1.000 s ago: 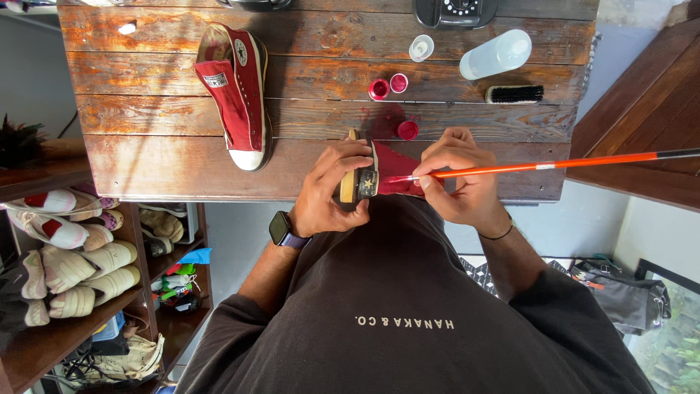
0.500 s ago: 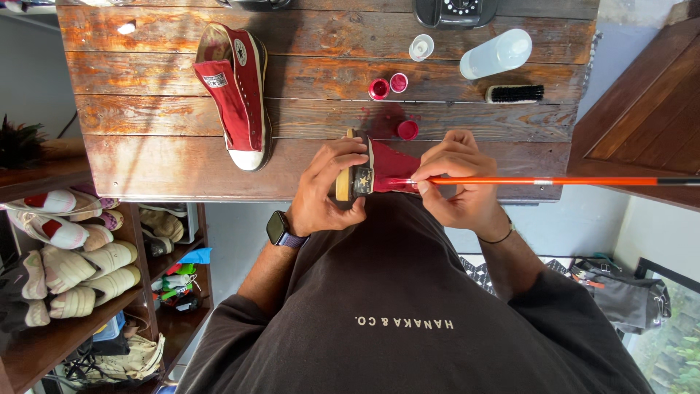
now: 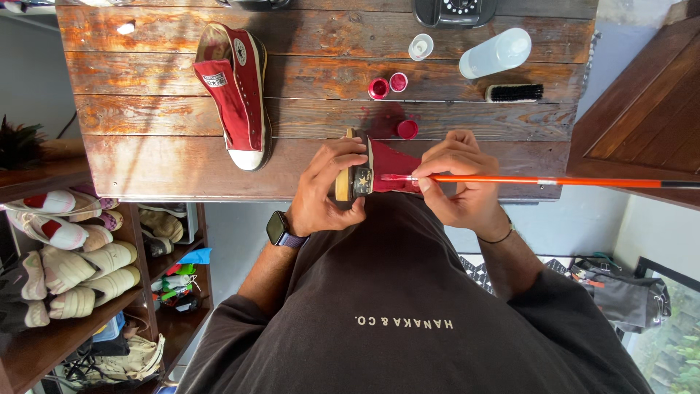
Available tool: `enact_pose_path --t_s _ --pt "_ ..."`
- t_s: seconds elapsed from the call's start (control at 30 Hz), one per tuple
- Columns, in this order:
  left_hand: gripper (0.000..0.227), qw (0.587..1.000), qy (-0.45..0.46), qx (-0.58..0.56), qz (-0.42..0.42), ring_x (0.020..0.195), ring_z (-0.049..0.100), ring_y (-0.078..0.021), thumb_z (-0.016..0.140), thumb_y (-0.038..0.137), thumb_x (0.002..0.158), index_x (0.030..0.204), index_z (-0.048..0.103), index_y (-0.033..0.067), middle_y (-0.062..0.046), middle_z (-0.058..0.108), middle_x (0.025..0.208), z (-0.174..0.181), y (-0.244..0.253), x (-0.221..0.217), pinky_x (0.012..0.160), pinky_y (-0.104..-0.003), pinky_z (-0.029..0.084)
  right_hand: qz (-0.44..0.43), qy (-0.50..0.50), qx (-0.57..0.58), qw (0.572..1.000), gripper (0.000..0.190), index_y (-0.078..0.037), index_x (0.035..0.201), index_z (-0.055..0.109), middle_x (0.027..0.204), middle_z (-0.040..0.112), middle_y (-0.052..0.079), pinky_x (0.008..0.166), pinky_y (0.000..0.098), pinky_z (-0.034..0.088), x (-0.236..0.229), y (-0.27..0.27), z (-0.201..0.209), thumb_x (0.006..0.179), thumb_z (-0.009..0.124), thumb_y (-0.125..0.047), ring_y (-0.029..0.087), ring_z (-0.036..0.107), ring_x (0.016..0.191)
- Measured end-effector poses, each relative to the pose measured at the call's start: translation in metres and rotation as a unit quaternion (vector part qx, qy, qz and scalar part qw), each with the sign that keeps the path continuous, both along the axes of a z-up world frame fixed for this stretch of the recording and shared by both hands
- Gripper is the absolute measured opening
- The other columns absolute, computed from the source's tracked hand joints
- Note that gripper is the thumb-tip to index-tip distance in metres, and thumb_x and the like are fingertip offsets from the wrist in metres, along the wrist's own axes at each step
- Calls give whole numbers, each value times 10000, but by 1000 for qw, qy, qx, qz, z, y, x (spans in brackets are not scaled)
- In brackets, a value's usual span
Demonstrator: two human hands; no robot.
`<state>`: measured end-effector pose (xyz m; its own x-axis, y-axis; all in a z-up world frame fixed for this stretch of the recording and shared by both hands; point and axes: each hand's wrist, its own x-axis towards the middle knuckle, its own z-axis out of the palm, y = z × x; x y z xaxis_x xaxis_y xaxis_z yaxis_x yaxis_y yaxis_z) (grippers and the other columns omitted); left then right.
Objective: The person paints the upper part of a red high-top sneaker with red paint using a small brush. They hold the shoe in their left hand and apply paint to the canvas surface, including around the eyelets and the ankle collar.
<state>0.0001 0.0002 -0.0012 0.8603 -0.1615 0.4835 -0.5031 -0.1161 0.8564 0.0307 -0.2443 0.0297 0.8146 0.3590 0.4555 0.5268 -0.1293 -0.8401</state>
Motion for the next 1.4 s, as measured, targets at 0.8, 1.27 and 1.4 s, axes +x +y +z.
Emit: enact_pose_path --t_s 0.8,1.27,1.4 --pt "520 983 -38 90 153 942 626 -386 843 349 772 1042 575 -5 -158 565 993 -19 9 -8 836 -479 537 -248 149 148 946 27 32 946 629 802 645 138 730 282 531 4 -51 -150 949 647 13 206 703 727" --pt "627 958 -40 139 249 863 588 -338 759 588 828 1002 508 40 -142 522 952 -23 -1 -13 787 -413 517 -210 73 -132 966 120 -31 963 750 809 733 133 701 358 526 3 -35 -185 879 779 50 313 734 757" --pt "606 960 -30 137 242 861 579 -341 773 545 821 1012 507 36 -145 512 956 -20 -2 -12 784 -419 515 -203 68 -141 967 109 -56 959 758 809 736 138 689 384 523 6 -37 -197 890 768 27 338 731 752"
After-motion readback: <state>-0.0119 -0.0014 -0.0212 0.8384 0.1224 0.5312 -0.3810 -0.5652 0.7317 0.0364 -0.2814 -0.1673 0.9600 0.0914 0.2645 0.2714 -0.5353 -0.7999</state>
